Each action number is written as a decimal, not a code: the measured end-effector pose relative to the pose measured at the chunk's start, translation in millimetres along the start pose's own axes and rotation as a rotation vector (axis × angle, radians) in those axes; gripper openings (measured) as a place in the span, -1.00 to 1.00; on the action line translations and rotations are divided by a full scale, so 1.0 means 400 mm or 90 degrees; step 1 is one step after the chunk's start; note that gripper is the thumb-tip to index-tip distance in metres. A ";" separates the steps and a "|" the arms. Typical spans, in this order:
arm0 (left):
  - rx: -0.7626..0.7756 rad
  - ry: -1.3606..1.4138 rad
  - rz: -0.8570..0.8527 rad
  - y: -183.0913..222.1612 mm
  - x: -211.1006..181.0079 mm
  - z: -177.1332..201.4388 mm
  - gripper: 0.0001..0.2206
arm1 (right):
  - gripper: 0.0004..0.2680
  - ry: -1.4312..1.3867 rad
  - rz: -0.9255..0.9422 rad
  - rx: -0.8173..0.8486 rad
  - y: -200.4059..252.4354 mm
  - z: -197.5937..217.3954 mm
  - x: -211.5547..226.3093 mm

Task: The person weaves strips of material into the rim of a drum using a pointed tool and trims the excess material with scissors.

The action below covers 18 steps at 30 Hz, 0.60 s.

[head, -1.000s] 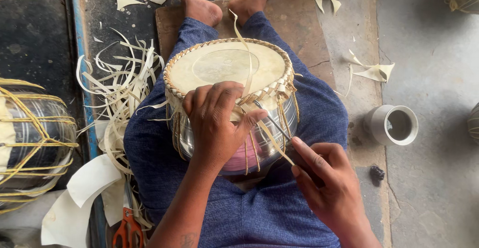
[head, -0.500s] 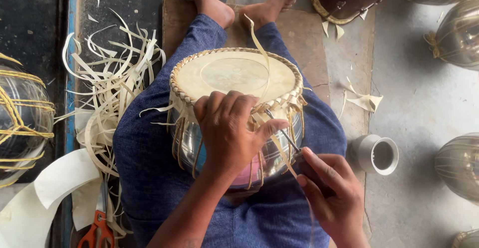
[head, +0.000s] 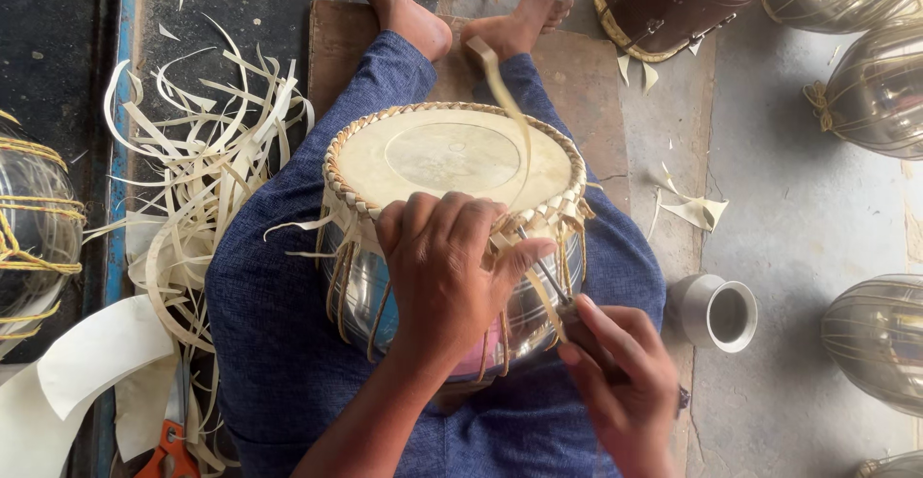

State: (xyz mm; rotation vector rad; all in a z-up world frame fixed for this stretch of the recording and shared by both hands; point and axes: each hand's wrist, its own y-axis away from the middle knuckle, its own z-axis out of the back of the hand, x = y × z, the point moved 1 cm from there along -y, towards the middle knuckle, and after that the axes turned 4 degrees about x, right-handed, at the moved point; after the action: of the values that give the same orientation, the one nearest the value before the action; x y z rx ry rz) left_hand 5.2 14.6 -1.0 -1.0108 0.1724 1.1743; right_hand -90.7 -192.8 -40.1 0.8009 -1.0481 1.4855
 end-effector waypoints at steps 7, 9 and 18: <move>-0.025 -0.015 -0.008 0.011 -0.004 -0.003 -0.67 | -0.61 0.085 0.108 -0.034 0.012 -0.072 0.030; -0.011 0.011 -0.009 0.012 -0.004 -0.003 -0.68 | -0.59 -0.110 -0.098 -0.057 0.018 -0.100 0.023; -0.036 0.012 -0.056 0.069 -0.017 0.025 -0.72 | -0.57 -0.064 -0.122 0.043 0.050 -0.073 0.053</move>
State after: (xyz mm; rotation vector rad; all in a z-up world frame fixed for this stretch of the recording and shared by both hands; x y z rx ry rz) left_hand -24.3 18.0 -6.8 -1.0693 0.1099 1.0954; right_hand -112.5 -158.0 -35.8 1.0041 -0.9703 1.3345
